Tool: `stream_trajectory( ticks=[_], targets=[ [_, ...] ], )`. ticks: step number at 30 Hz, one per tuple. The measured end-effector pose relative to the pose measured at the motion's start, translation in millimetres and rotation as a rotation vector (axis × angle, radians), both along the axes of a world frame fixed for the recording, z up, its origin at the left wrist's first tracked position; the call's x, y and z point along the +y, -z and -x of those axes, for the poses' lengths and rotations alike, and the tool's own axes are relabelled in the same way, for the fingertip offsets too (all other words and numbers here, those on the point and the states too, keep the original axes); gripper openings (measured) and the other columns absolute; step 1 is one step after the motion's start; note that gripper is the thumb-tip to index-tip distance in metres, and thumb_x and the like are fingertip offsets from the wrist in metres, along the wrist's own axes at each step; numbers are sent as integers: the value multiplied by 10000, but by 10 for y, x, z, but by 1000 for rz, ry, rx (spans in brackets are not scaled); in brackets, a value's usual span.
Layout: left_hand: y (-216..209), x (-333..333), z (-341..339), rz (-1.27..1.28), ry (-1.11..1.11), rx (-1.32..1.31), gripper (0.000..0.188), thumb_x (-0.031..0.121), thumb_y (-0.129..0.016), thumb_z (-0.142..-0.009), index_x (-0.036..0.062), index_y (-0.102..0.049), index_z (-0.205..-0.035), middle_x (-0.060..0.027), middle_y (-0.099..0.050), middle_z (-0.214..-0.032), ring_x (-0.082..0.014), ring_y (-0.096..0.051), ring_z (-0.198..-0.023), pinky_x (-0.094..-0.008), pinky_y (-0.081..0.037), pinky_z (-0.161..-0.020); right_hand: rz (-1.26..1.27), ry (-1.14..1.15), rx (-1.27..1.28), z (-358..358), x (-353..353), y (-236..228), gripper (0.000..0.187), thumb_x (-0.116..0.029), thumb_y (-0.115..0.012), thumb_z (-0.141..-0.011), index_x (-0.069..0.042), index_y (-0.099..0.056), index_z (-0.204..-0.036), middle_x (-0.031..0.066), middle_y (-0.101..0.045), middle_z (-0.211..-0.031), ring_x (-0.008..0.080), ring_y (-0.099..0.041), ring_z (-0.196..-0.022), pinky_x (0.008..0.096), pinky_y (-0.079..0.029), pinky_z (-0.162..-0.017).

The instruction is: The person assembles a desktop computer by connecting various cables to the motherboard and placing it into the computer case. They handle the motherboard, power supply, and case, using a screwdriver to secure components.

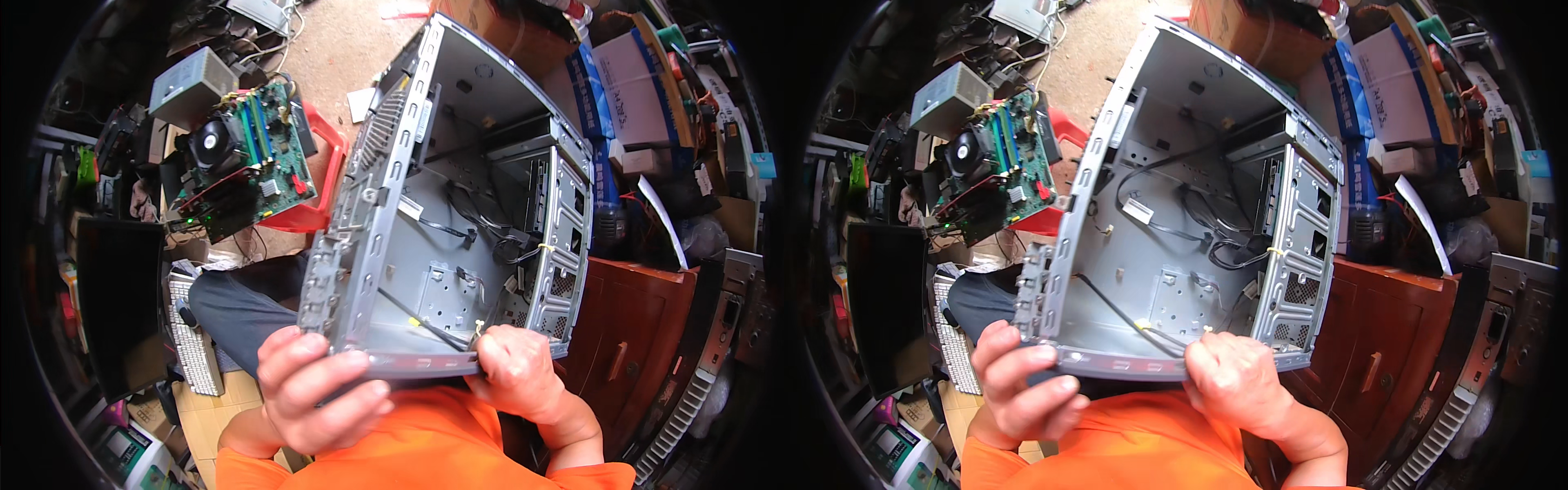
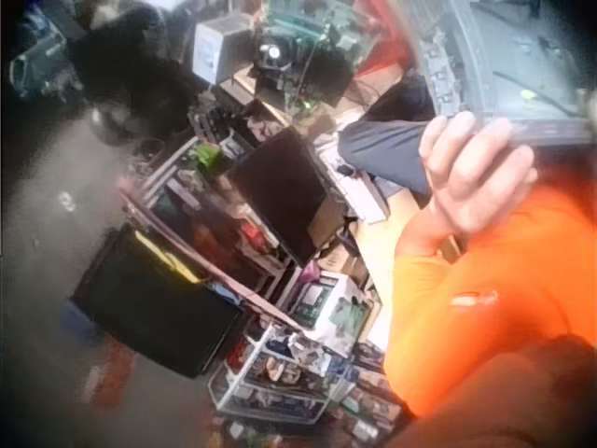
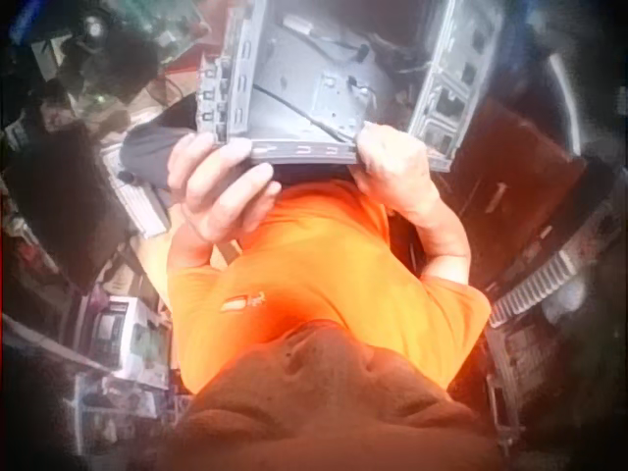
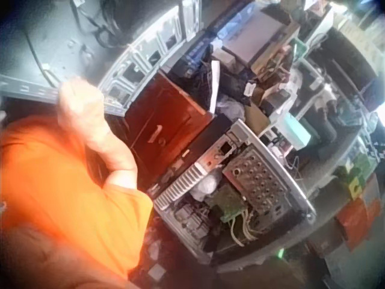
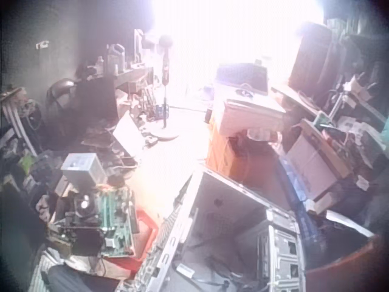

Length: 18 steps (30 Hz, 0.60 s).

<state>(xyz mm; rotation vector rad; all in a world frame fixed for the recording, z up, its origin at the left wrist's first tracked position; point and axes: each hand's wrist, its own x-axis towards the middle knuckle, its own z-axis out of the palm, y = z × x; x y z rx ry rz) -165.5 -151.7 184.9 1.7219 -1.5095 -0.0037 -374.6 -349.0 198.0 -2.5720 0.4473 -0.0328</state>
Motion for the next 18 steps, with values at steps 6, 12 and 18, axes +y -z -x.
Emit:
stream_trajectory(
  ticks=[6,12,18],
  targets=[
    [-264,-548,129,-383,133,-293,221,202,-743,-857,216,-799,-1070,50,-714,-996,-141,-629,-1091,-635,-407,-1143,-220,-55,33,111,-205,53,206,-71,-741,-695,-71,-554,-782,60,-479,-708,243,-572,-606,373,-477,-541],
    [-275,-643,31,-489,276,-282,185,173,-788,-803,205,-816,-982,50,-726,-931,-164,-604,-982,-564,-403,-1085,-501,129,-69,381,-513,5,376,-232,-913,-776,-25,-729,-1030,97,-664,-930,264,-660,-781,344,-541,-681],
    [-197,-653,52,-583,240,-200,221,119,-800,-751,224,-807,-944,55,-659,-800,-178,-616,-967,-655,-363,-1177,-326,784,-452,688,-597,127,272,-204,-857,-830,6,-702,-905,116,-652,-873,223,-609,-837,344,-513,-786]
  ],
)
